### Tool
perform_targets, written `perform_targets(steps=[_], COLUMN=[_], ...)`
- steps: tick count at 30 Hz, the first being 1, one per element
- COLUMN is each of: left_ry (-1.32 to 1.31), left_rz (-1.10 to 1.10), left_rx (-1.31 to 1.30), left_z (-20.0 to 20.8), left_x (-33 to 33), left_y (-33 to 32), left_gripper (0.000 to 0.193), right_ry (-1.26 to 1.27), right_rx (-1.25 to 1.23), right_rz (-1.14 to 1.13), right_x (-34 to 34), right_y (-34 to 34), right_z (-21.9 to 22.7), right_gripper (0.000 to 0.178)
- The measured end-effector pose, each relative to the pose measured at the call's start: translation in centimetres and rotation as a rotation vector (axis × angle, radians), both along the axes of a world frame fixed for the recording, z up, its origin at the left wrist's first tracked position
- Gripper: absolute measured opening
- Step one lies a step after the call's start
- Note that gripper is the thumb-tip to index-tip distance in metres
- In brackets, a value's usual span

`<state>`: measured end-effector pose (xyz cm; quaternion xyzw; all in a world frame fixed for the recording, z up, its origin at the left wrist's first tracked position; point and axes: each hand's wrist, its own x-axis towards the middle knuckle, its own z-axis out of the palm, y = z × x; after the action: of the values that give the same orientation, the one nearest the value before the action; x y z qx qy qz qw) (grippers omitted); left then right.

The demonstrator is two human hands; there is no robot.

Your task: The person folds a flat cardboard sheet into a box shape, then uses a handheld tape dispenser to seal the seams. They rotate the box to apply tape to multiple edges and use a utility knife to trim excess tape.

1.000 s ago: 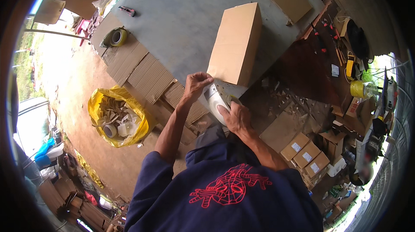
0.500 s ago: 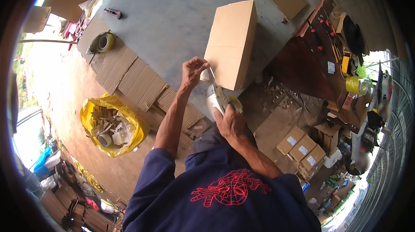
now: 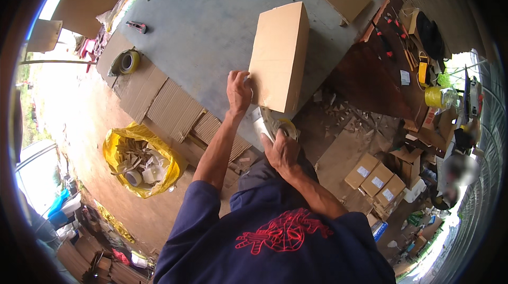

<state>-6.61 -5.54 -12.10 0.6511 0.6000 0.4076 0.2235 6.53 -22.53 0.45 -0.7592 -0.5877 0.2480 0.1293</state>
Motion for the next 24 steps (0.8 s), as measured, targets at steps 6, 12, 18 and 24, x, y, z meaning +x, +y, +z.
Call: perform_targets(steps=[6,12,18,24], left_ry=[-0.189,0.240,0.160,0.166], left_rz=[-0.214,-0.342,-0.481,-0.552], left_rx=[-0.695,-0.679,-0.648,-0.474], left_z=[11.0,11.3,10.7,7.2], left_x=[2.3,6.9,6.5,5.0], left_y=[-3.1,-2.7,-1.6,-1.2], left_gripper=[0.101,0.119,0.115,0.112], right_ry=[-0.175,-0.089,-0.120,-0.095], right_rx=[0.105,-0.026,0.084,0.223], right_rz=[0.058,0.075,0.125,0.263], right_x=[0.4,0.9,5.4,12.8], right_y=[-1.0,-0.1,-3.7,-4.8], right_z=[0.2,1.2,1.4,2.1], right_gripper=[0.047,0.043,0.044,0.044])
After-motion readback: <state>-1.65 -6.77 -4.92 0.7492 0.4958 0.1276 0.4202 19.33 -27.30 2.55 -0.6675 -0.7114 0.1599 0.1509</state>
